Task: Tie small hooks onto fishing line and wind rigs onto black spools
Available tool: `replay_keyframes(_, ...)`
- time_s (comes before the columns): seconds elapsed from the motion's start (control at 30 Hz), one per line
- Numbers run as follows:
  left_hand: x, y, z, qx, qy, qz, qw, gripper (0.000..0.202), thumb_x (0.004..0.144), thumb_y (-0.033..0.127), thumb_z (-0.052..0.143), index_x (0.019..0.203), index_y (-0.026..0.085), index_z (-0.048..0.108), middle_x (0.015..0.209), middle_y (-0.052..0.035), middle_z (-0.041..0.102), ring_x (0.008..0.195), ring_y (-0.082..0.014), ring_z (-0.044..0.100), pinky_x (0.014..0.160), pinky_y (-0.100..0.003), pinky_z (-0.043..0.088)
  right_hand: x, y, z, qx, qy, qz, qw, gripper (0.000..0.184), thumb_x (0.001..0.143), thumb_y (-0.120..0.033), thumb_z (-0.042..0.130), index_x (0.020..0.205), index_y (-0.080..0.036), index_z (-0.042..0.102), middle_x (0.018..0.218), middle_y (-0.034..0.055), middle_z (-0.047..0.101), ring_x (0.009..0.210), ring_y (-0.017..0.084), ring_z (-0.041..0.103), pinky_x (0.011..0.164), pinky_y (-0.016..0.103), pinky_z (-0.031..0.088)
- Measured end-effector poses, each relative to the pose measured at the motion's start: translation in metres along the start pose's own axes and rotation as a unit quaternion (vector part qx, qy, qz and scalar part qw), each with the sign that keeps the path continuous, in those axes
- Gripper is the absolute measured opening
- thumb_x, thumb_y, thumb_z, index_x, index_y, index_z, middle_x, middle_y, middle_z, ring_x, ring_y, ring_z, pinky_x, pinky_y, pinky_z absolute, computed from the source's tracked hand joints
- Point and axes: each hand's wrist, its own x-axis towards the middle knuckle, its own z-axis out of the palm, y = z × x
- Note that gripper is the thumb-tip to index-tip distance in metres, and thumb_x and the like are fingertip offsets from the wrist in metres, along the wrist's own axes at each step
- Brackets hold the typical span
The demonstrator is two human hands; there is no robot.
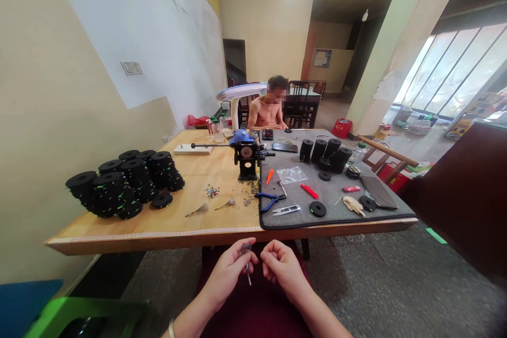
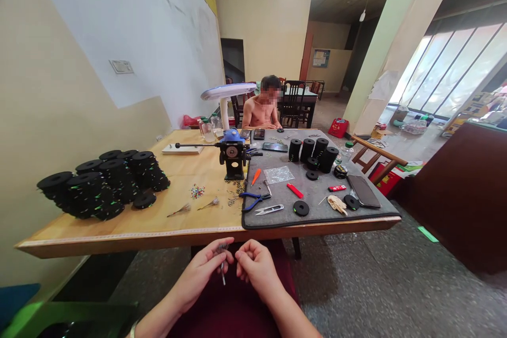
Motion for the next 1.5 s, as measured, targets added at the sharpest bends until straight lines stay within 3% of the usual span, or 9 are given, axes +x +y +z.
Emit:
replay_keyframes(0.07,0.000,-0.002,0.000,-0.013,0.002,0.001,1.000,0.036,0.077,0.032,0.062,0.108,0.016,0.054,0.076,-0.0030,0.067,0.063,-0.0134,0.058,0.063,-0.027,0.042,0.000,0.000,0.001,0.015,0.012,0.003,1.000,0.038,0.070,-0.054,0.063,0.071,-0.019,0.047,0.044,-0.0070,0.053,0.034,0.005,0.036,0.036,0.016,0.024)
replay_keyframes(0.23,0.002,-0.008,0.001,0.004,0.006,0.009,1.000,0.027,0.074,0.039,0.067,0.081,0.019,0.050,0.066,-0.0004,0.067,0.060,-0.0136,0.060,0.056,-0.024,0.038,-0.001,0.000,0.004,0.022,0.018,0.014,0.999,0.041,0.068,-0.056,0.064,0.070,-0.018,0.048,0.043,-0.0071,0.053,0.032,0.004,0.035,0.035,0.016,0.022)
replay_keyframes(0.53,0.000,-0.004,0.006,0.015,0.004,0.008,1.000,0.028,0.073,0.039,0.068,0.072,0.019,0.049,0.059,0.0026,0.063,0.055,-0.0117,0.057,0.052,-0.021,0.034,0.001,0.003,0.007,-0.005,0.026,0.019,0.999,0.039,0.069,-0.054,0.065,0.069,-0.019,0.047,0.041,-0.0068,0.054,0.030,0.005,0.036,0.032,0.016,0.023)
replay_keyframes(0.77,-0.001,-0.006,0.006,0.007,-0.018,-0.003,1.000,0.022,0.076,0.034,0.065,0.074,0.018,0.050,0.071,-0.0021,0.068,0.064,-0.0140,0.061,0.057,-0.024,0.038,0.004,0.002,0.002,-0.004,0.072,-0.006,0.997,0.041,0.067,-0.056,0.065,0.068,-0.018,0.048,0.040,-0.0068,0.052,0.031,0.005,0.036,0.033,0.016,0.024)
replay_keyframes(0.97,0.000,-0.010,0.008,0.007,-0.019,0.011,1.000,0.021,0.077,0.032,0.064,0.074,0.018,0.049,0.064,0.0013,0.063,0.059,-0.0122,0.058,0.052,-0.022,0.037,0.003,0.003,0.002,-0.002,0.042,-0.016,0.999,0.041,0.067,-0.056,0.066,0.069,-0.017,0.054,0.042,-0.0055,0.053,0.034,0.006,0.040,0.034,0.017,0.025)
replay_keyframes(1.17,-0.002,-0.007,0.013,0.003,-0.007,0.009,1.000,0.026,0.073,0.037,0.068,0.071,0.018,0.049,0.058,0.0040,0.058,0.054,-0.0109,0.053,0.049,-0.022,0.038,0.003,0.004,0.007,0.005,0.037,-0.030,0.999,0.040,0.067,-0.055,0.067,0.065,-0.018,0.051,0.041,-0.0056,0.052,0.034,0.007,0.043,0.036,0.017,0.028)
replay_keyframes(1.5,-0.001,-0.012,0.012,-0.058,-0.022,-0.027,0.998,0.023,0.076,0.035,0.067,0.078,0.016,0.054,0.064,0.0010,0.062,0.059,-0.0108,0.055,0.054,-0.021,0.037,0.005,0.014,0.006,0.010,0.043,-0.050,0.998,0.035,0.072,-0.049,0.064,0.067,-0.018,0.050,0.041,-0.0067,0.050,0.035,0.006,0.040,0.037,0.017,0.028)
